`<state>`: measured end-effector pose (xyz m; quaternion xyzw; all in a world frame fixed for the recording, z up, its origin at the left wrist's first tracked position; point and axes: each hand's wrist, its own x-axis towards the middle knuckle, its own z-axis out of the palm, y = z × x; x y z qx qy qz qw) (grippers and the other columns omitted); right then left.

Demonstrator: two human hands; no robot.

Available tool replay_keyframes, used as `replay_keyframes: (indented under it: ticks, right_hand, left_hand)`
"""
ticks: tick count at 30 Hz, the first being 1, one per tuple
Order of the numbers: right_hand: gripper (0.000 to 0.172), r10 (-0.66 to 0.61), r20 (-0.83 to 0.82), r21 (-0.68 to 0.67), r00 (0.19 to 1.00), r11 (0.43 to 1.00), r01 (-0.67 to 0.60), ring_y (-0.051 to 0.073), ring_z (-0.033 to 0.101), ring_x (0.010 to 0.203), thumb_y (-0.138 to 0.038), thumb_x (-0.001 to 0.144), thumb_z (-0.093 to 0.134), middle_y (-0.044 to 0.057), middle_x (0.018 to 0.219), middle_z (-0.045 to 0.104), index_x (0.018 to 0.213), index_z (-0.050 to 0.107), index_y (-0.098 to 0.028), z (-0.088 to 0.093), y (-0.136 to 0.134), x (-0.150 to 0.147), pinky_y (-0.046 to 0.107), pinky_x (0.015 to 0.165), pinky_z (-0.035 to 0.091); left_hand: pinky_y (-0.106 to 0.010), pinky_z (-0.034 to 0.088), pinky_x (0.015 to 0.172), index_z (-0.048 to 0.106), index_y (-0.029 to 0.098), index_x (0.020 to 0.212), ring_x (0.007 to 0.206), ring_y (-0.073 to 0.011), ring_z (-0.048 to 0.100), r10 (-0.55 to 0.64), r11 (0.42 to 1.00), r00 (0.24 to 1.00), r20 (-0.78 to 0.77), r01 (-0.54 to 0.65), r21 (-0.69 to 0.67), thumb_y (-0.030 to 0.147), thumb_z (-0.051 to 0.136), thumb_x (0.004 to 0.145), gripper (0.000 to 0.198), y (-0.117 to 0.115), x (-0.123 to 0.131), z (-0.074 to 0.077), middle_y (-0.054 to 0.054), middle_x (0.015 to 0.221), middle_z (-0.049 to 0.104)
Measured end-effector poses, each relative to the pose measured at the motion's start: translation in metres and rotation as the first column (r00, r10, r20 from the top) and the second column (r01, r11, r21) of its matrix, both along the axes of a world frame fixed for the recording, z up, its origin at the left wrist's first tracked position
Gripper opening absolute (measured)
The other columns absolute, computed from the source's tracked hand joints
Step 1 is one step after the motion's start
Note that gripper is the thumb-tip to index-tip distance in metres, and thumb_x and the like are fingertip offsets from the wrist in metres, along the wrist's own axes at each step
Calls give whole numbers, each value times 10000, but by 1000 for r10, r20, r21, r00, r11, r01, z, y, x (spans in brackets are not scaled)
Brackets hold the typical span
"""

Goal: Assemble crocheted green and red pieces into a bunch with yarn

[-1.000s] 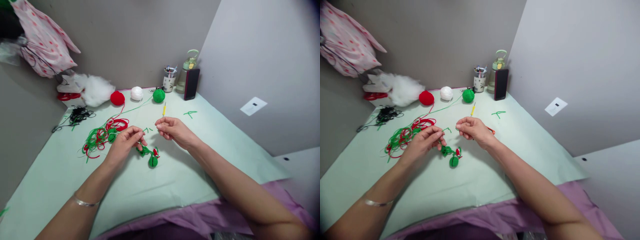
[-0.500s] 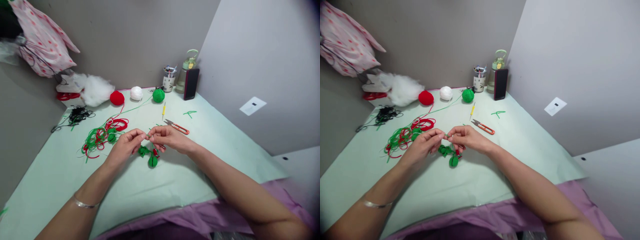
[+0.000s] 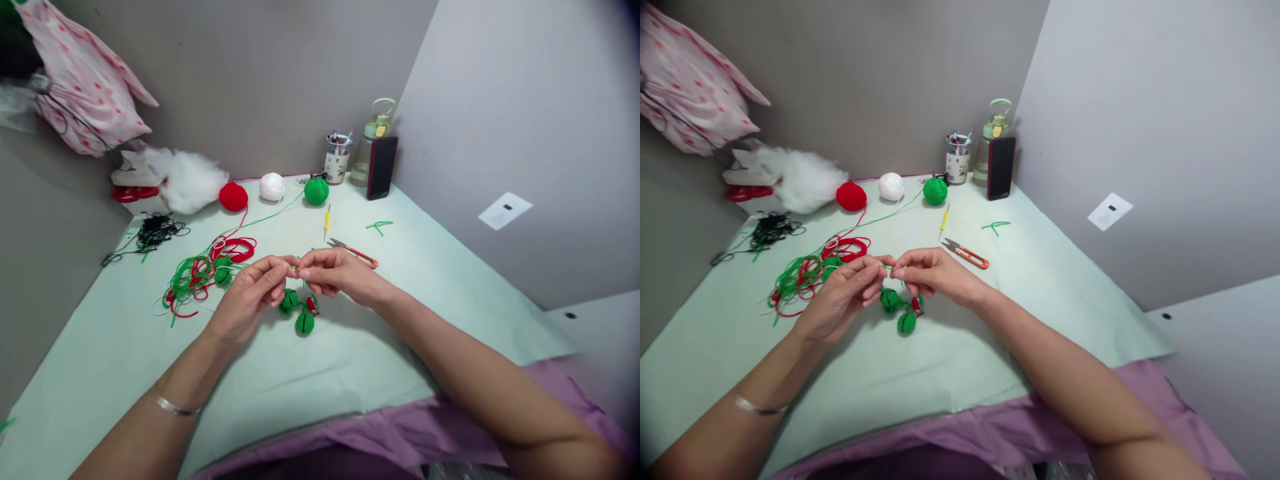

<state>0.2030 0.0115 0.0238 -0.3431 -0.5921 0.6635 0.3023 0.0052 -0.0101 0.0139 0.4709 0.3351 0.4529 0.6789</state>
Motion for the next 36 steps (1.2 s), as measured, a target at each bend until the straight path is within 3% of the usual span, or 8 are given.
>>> replay_keyframes:
  ticks: [4,7,10,14,17,21,31,36]
  right_hand:
    - [225,5,-10,1,1000,1000,-5,38,403,414,-360,850,690,-45,538,591,887,678,-138,2,-2,-1,178,412,272]
    - [260,-72,-23,7,997,997,72,31,335,392,-355,847,693,-60,538,581,1002,675,-146,2,-1,0,183,384,205]
    - [287,-180,-68,13,981,983,181,22,288,397,-342,842,701,-69,571,578,1058,654,-158,1,3,3,190,389,173]
    - [297,-225,-107,44,968,972,231,27,361,446,-326,852,694,-34,693,637,1096,642,-165,-1,6,7,196,432,259]
    - [331,-203,-112,57,973,976,211,43,438,502,-318,845,701,-11,768,679,1140,633,-183,-1,5,7,199,473,325]
    - [338,-194,-75,92,978,975,201,26,318,416,-352,848,698,-32,717,681,1143,647,-196,2,3,6,203,396,231]
    - [183,-177,-67,39,982,983,180,9,363,369,-333,883,649,15,824,724,952,644,-163,1,2,4,203,365,189]
    - [176,-332,-120,62,936,938,341,13,351,442,-308,812,735,-41,661,617,843,671,-146,2,4,4,172,405,259]
  left_hand:
    - [-155,425,514,652,147,759,541,-39,467,-58,996,988,141,67,-60,294,651,896,201,-2,0,5,-3,807,619]
    - [-168,476,558,649,149,747,590,-54,535,-12,997,984,177,25,-74,320,671,882,219,-2,1,5,-11,857,659]
    - [-203,529,694,694,163,802,719,-89,611,102,994,991,84,-99,-36,352,682,872,202,-1,4,-1,-19,889,690]
    - [-263,536,793,745,188,966,782,-119,638,253,964,952,-173,-233,127,358,694,850,211,0,8,-12,-28,943,717]
    - [-259,521,734,741,203,1051,737,-118,611,298,939,898,-325,-213,270,330,626,893,233,-2,8,-13,-12,866,686]
    - [-240,470,646,728,213,1084,640,-100,534,348,894,831,-435,-154,421,290,545,940,246,-8,8,-12,17,734,612]
    - [-246,500,687,666,167,1205,732,-112,583,393,798,826,-404,-88,596,253,496,974,300,-9,12,-21,-17,837,621]
    - [-250,499,695,662,177,1212,737,-115,586,415,780,815,-404,-91,619,258,486,981,301,-10,10,-21,-15,836,621]
